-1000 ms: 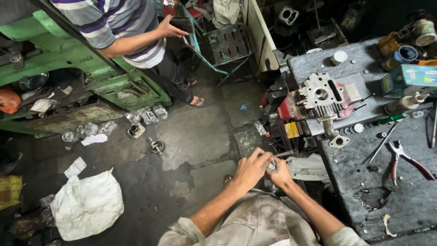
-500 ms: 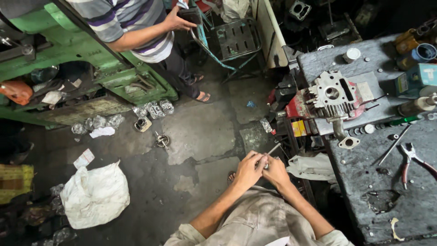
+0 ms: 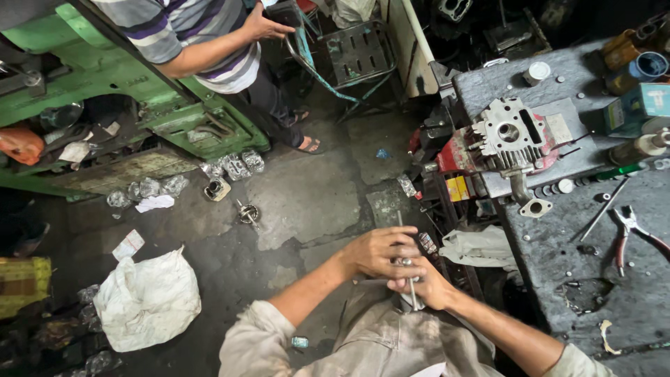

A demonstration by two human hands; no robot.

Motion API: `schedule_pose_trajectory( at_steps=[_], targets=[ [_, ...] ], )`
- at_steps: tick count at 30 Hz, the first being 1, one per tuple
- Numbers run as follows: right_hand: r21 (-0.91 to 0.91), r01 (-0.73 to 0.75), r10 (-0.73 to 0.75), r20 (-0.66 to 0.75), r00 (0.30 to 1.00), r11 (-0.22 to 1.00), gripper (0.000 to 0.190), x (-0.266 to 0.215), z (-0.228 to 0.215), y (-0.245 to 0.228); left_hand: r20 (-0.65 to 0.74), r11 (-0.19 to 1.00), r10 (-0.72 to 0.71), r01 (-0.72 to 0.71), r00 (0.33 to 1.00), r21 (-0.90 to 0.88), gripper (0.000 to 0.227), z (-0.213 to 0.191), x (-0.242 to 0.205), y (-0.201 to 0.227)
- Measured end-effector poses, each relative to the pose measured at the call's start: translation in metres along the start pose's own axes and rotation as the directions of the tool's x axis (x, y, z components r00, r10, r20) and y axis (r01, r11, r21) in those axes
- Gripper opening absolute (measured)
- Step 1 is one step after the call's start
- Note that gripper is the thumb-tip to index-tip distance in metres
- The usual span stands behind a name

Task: The person works on a small engine cylinder head clamped in a red bench vise. They wipe the surface with a rag, use a T-handle wrench to tighten bolts, and repeatedly inspect the cylinder head by rotating it and checking the interior.

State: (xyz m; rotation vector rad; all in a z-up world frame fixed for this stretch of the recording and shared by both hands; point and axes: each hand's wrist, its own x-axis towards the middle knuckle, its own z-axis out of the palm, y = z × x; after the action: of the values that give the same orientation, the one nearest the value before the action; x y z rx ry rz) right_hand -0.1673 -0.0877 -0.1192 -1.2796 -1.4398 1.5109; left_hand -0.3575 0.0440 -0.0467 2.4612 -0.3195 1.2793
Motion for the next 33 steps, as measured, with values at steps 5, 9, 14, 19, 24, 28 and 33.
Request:
schedule_pose_trajectory(
  at_steps=[5, 9, 14, 19, 24, 28, 33],
  targets=[
    [-0.174, -0.101, 0.085, -0.096, 0.992, 0.980, 0.028, 0.013, -0.003, 0.033, 0.136, 0.987, -0.026, 0.004, 0.990, 0.159, 0.018, 0.018, -0.011, -0.012],
    [-0.188, -0.037, 0.008, -0.153, 0.988, 0.982, 0.012, 0.020, -0.021, 0.070, 0.199, 0.960, -0.143, 0.087, 0.969, 0.265, 0.020, 0.040, -0.027, -0.012],
    [-0.244, -0.032, -0.054, -0.335, 0.941, 0.969, 0.040, 0.038, -0.049, 0.100, 0.050, 0.767, -0.610, 0.573, 0.791, 0.289, 0.021, 0.097, -0.051, -0.006],
    [-0.591, -0.248, -0.018, -0.407, 0.913, 0.767, 0.048, 0.064, -0.055, 0.118, 0.047, 0.028, -0.998, 0.990, 0.034, -0.138, 0.026, 0.139, -0.062, -0.007],
    [-0.681, -0.292, 0.097, -0.310, 0.946, 0.671, 0.050, 0.042, -0.037, 0.100, 0.118, 0.164, -0.979, 0.985, 0.169, -0.047, 0.048, 0.130, -0.091, 0.002],
    [-0.630, -0.024, 0.048, 0.022, 0.999, 0.777, 0.041, 0.028, -0.062, 0.039, 0.252, -0.023, -0.968, 0.998, -0.006, -0.062, 0.058, 0.127, -0.102, -0.006],
    [-0.497, 0.002, -0.018, -0.028, 0.999, 0.867, 0.032, -0.018, -0.138, -0.055, 0.340, -0.377, -0.916, 0.749, -0.214, -0.545, 0.067, 0.131, -0.109, -0.010]
  ],
)
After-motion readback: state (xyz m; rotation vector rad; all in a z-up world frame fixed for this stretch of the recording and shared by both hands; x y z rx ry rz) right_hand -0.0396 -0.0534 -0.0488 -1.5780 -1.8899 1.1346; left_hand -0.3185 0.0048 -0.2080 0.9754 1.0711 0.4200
